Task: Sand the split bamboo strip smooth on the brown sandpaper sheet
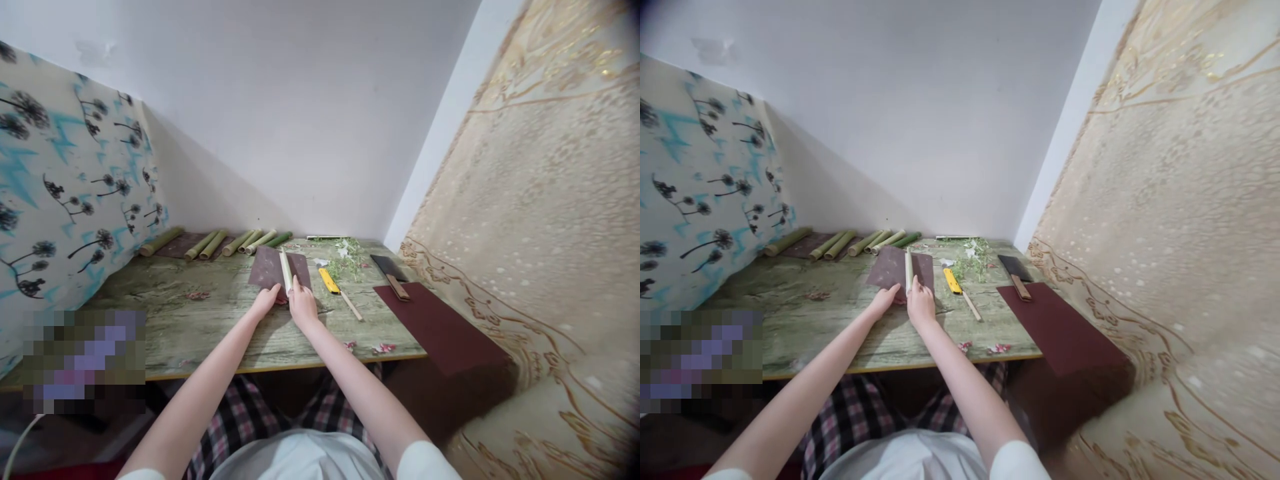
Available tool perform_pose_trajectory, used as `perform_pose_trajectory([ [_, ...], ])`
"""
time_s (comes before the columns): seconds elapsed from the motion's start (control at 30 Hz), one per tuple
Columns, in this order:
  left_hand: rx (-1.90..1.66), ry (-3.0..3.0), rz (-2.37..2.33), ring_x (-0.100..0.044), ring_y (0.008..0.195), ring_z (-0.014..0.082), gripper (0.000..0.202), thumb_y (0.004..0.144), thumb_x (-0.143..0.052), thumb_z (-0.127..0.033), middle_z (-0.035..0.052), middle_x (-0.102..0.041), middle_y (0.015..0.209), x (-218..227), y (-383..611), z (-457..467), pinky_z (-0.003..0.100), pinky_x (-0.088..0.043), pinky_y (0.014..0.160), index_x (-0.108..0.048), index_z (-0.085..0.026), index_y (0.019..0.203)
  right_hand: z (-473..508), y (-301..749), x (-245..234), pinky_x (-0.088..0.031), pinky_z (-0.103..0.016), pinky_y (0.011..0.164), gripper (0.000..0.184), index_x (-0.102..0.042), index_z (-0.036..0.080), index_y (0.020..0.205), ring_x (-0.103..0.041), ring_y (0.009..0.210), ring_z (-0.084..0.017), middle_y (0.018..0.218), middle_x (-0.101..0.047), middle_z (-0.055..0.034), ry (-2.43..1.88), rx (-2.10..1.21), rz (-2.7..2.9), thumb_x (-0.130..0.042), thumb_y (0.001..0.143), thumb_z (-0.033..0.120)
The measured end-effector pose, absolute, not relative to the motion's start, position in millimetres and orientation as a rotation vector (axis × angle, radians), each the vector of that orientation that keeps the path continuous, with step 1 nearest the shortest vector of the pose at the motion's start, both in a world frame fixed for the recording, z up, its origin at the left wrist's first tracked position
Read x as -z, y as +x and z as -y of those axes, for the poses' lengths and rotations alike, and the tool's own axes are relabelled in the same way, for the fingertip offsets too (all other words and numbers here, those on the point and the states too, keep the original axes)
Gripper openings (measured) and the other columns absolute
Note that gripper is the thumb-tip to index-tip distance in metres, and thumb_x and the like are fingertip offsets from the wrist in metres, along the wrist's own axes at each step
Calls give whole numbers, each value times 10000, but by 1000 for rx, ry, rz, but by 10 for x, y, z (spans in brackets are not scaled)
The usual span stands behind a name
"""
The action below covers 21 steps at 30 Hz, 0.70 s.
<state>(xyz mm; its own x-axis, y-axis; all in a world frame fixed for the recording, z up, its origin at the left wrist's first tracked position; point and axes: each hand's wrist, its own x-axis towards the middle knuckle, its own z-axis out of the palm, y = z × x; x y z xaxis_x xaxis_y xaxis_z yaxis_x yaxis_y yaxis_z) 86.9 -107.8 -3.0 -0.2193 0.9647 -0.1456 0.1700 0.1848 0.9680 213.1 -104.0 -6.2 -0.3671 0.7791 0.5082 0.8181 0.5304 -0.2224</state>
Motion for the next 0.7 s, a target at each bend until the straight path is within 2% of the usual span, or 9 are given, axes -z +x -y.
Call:
perform_pose_trajectory([
  [0.2, -1250, 1019, -1521, -636, 694, 197, 371, 787, -362, -367, 132, -670, 742, 80, 820, 1024, 250, -490, 637, -589, -125, 621, 1113, 2152, 50, -275, -273, 917, 467, -270, 86, 1302, -448, 1028, -164, 1107, -536, -113, -1187, 122, 2234, -276, 860, 237],
  [0.4, -1105, 1125, -1604, -635, 721, 210, 371, 772, -385, -387, 114, -668, 661, 85, 851, 1040, 252, -486, 658, -602, -141, 601, 1073, 2150, 34, -309, -277, 869, 466, -271, 57, 1297, -492, 970, -170, 1036, -573, -130, -1321, 76, 2190, -261, 861, 222],
  [0.6, -1273, 1027, -1500, -637, 674, 212, 334, 755, -418, -369, 130, -669, 722, 145, 814, 990, 273, -496, 644, -584, -131, 588, 1093, 2156, 65, -313, -258, 865, 462, -293, 72, 1290, -486, 973, -169, 1080, -556, -116, -1245, 83, 2224, -278, 863, 250],
  [0.7, -1209, 1072, -1585, -637, 703, 217, 366, 766, -391, -382, 125, -669, 700, 139, 808, 1000, 274, -493, 666, -602, -131, 602, 1093, 2153, 56, -317, -263, 865, 460, -291, 71, 1292, -491, 967, -172, 1073, -561, -118, -1247, 82, 2225, -265, 870, 249],
])
